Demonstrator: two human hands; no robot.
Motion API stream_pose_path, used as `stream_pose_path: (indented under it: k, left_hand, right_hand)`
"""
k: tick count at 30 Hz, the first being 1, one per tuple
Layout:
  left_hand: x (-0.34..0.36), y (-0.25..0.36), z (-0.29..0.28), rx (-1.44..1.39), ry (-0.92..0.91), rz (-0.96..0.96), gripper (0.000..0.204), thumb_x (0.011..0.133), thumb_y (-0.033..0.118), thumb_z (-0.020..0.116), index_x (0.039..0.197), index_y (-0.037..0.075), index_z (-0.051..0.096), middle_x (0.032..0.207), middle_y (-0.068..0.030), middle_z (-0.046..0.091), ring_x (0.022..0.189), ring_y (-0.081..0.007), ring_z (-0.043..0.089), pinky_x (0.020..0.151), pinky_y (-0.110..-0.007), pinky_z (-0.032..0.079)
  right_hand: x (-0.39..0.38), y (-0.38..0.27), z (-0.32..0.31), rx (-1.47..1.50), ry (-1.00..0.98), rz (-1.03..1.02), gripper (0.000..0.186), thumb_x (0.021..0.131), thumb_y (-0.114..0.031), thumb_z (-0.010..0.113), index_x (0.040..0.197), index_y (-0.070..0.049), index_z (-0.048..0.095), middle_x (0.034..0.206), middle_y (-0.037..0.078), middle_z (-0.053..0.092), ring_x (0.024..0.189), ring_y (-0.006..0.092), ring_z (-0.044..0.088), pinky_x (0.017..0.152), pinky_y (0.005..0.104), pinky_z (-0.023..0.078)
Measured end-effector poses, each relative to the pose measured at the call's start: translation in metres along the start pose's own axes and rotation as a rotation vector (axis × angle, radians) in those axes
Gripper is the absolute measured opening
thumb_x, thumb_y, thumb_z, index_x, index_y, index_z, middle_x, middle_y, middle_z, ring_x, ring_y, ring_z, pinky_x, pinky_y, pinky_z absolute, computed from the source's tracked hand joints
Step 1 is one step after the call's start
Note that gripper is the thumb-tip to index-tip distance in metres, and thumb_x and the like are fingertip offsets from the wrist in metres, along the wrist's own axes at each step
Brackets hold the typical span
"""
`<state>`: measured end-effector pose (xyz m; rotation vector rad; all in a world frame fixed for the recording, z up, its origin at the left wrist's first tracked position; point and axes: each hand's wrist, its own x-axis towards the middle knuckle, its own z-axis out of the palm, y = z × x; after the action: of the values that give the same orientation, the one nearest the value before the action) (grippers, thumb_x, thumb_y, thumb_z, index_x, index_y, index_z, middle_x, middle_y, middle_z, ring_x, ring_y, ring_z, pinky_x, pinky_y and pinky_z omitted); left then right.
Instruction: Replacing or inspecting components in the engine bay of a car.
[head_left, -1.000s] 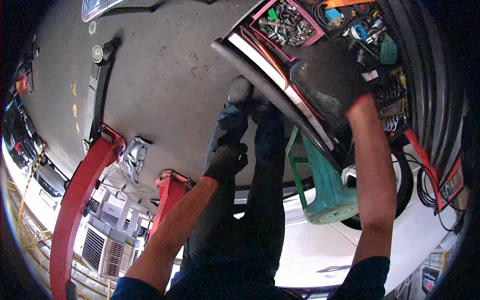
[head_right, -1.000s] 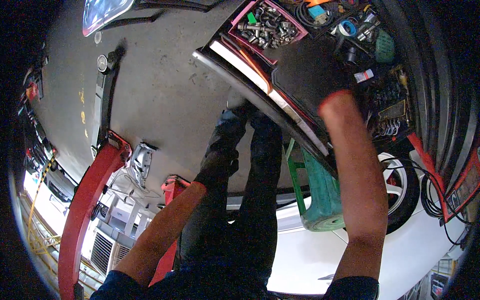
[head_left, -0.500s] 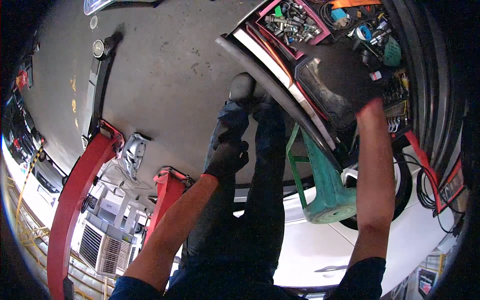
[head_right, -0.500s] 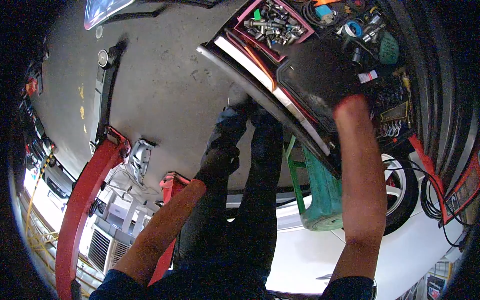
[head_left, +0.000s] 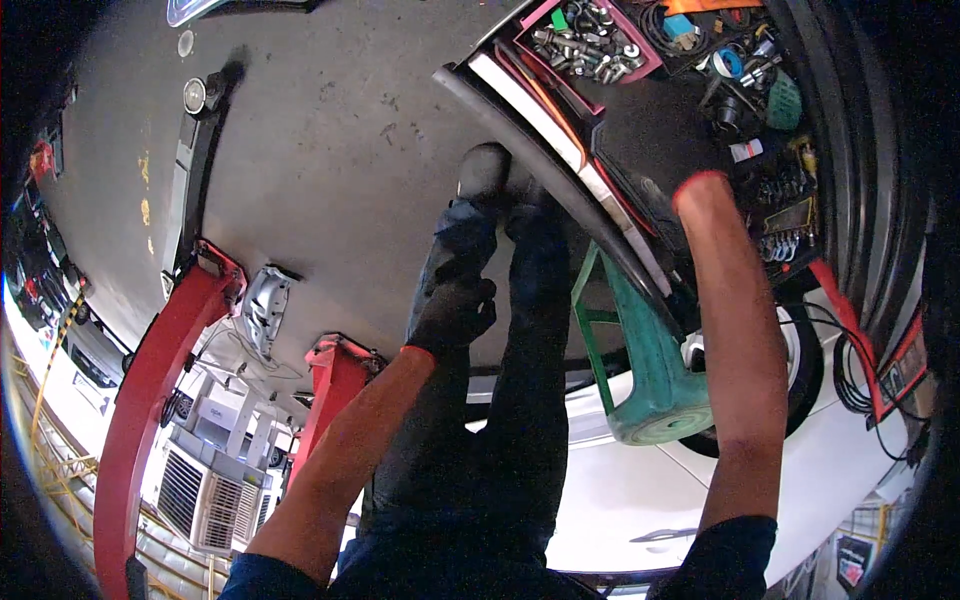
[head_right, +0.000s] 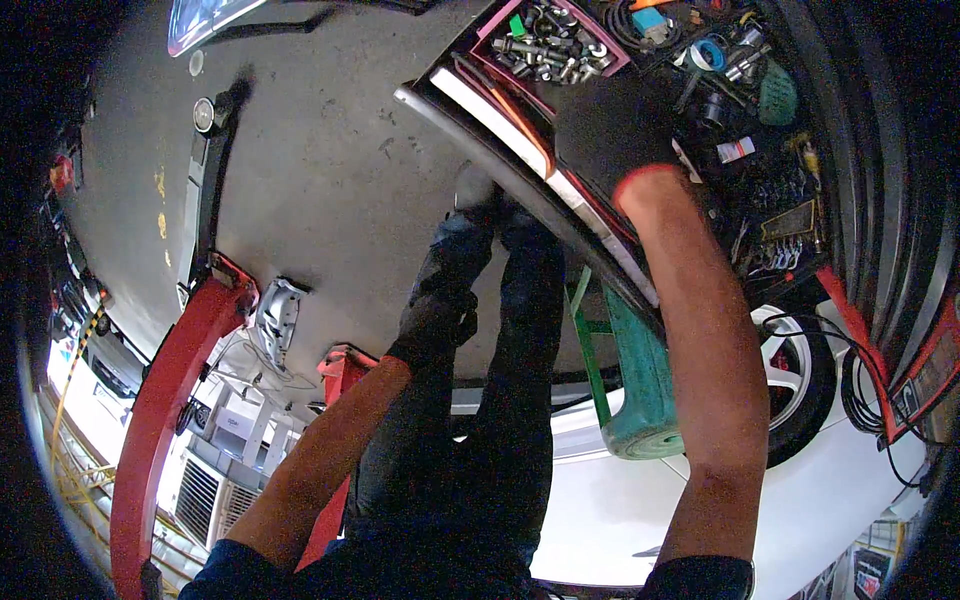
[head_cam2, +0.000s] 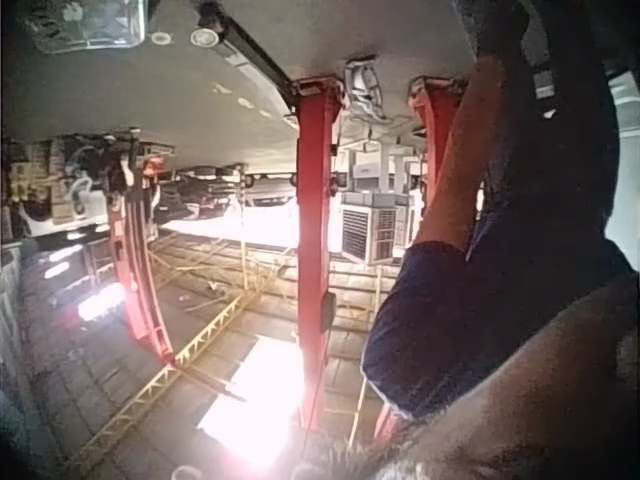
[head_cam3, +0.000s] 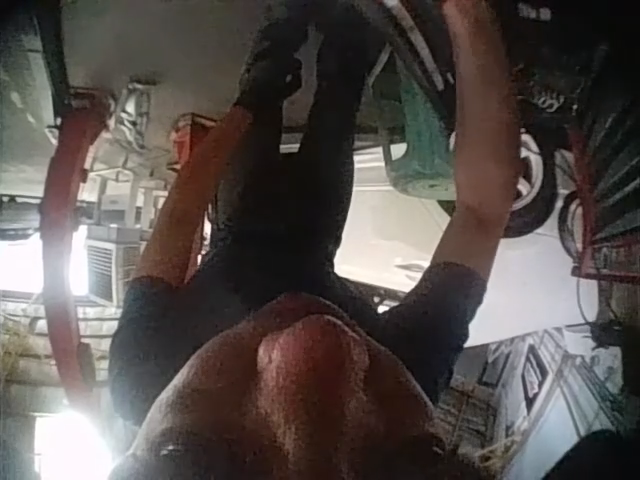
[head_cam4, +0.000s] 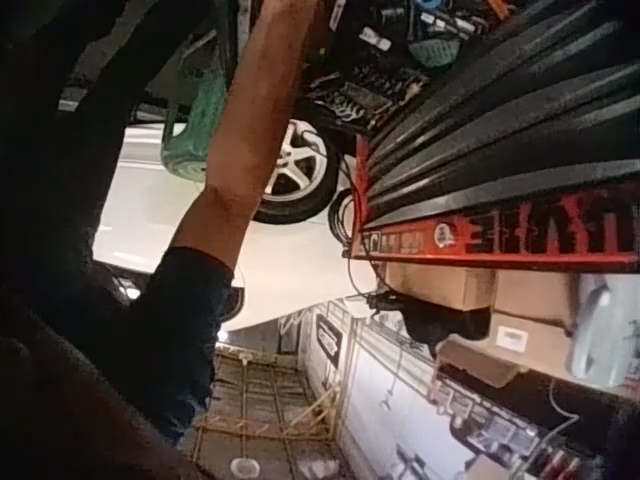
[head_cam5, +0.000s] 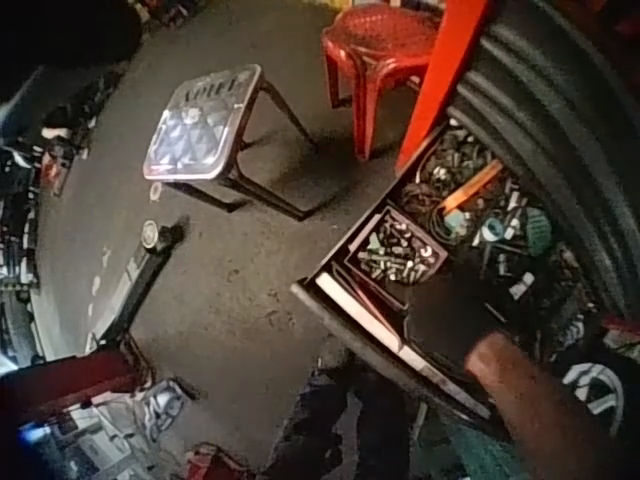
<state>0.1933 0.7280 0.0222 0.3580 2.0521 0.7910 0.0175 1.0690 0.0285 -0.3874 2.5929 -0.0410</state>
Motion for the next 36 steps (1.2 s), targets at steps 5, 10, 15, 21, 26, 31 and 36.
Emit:
stream_pose_path:
  k: [5, 10, 15, 21, 26, 31, 36]
  left_hand:
    - [-0.004, -0.013, 0.003, 0.041, 0.037, 0.060, 0.015, 0.082, 0.016, 0.066, 0.093, 0.007, 0.066, 0.084, -0.0182, 0.065, 0.083, -0.0399, 0.065, 0.072, -0.049, 0.052]
    - [-0.001, -0.003, 0.000, 0.146, -0.054, 0.052, 0.013, 0.082, 0.015, 0.066, 0.092, 0.007, 0.065, 0.085, -0.0191, 0.065, 0.086, -0.0411, 0.065, 0.074, -0.050, 0.051]
    - [-0.003, -0.026, 0.017, -0.111, -0.087, -0.036, 0.012, 0.082, 0.013, 0.066, 0.092, 0.007, 0.065, 0.088, -0.0196, 0.066, 0.089, -0.0410, 0.065, 0.075, -0.050, 0.051]
    - [-0.007, -0.052, 0.027, -0.375, -0.078, -0.188, 0.014, 0.081, 0.013, 0.069, 0.094, 0.008, 0.066, 0.090, -0.0193, 0.066, 0.091, -0.0404, 0.065, 0.077, -0.051, 0.051]
    - [-0.010, -0.052, 0.024, -0.203, -0.126, -0.184, 0.014, 0.082, 0.015, 0.069, 0.095, 0.009, 0.066, 0.087, -0.0189, 0.067, 0.085, -0.0417, 0.066, 0.074, -0.051, 0.051]
    - [-0.005, -0.028, 0.013, -0.074, -0.092, -0.051, 0.017, 0.081, 0.016, 0.069, 0.096, 0.009, 0.066, 0.087, -0.0204, 0.067, 0.083, -0.0423, 0.066, 0.073, -0.052, 0.051]
    - [-0.001, -0.010, 0.002, 0.110, -0.051, 0.105, 0.017, 0.080, 0.015, 0.068, 0.095, 0.007, 0.065, 0.090, -0.0228, 0.066, 0.086, -0.0432, 0.066, 0.073, -0.052, 0.051]
  right_hand:
    - [0.002, 0.024, 0.006, 0.045, 0.031, 0.094, 0.056, 0.081, -0.017, 0.062, 0.135, -0.029, 0.065, 0.087, 0.014, 0.074, 0.077, 0.0344, 0.072, 0.072, 0.0470, 0.057]
    - [0.001, 0.006, 0.001, 0.231, 0.138, 0.043, 0.055, 0.079, -0.016, 0.066, 0.134, -0.023, 0.067, 0.091, 0.018, 0.073, 0.081, 0.0316, 0.073, 0.076, 0.0456, 0.059]
    - [0.013, 0.023, 0.007, 0.090, -0.003, 0.102, 0.059, 0.083, -0.014, 0.061, 0.139, -0.031, 0.062, 0.088, 0.018, 0.073, 0.079, 0.0319, 0.073, 0.075, 0.0464, 0.059]
    - [0.013, -0.004, -0.005, 0.164, 0.114, 0.025, 0.042, 0.082, -0.016, 0.060, 0.120, -0.024, 0.074, 0.090, 0.018, 0.074, 0.078, 0.0335, 0.073, 0.073, 0.0517, 0.059]
    - [0.015, 0.008, -0.003, 0.032, 0.101, 0.117, 0.033, 0.080, -0.017, 0.061, 0.108, -0.016, 0.077, 0.093, 0.016, 0.075, 0.082, 0.0347, 0.073, 0.076, 0.0496, 0.059]
    - [-0.026, 0.038, -0.002, 0.237, 0.366, -0.025, 0.023, 0.090, -0.014, 0.060, 0.109, -0.013, 0.074, 0.094, 0.017, 0.072, 0.088, 0.0344, 0.070, 0.082, 0.0435, 0.057]
    - [-0.102, -0.076, 0.005, 0.938, 0.329, 0.231, 0.021, 0.099, -0.016, 0.058, 0.111, -0.006, 0.073, 0.113, 0.012, 0.072, 0.107, 0.0297, 0.066, 0.092, 0.0378, 0.052]
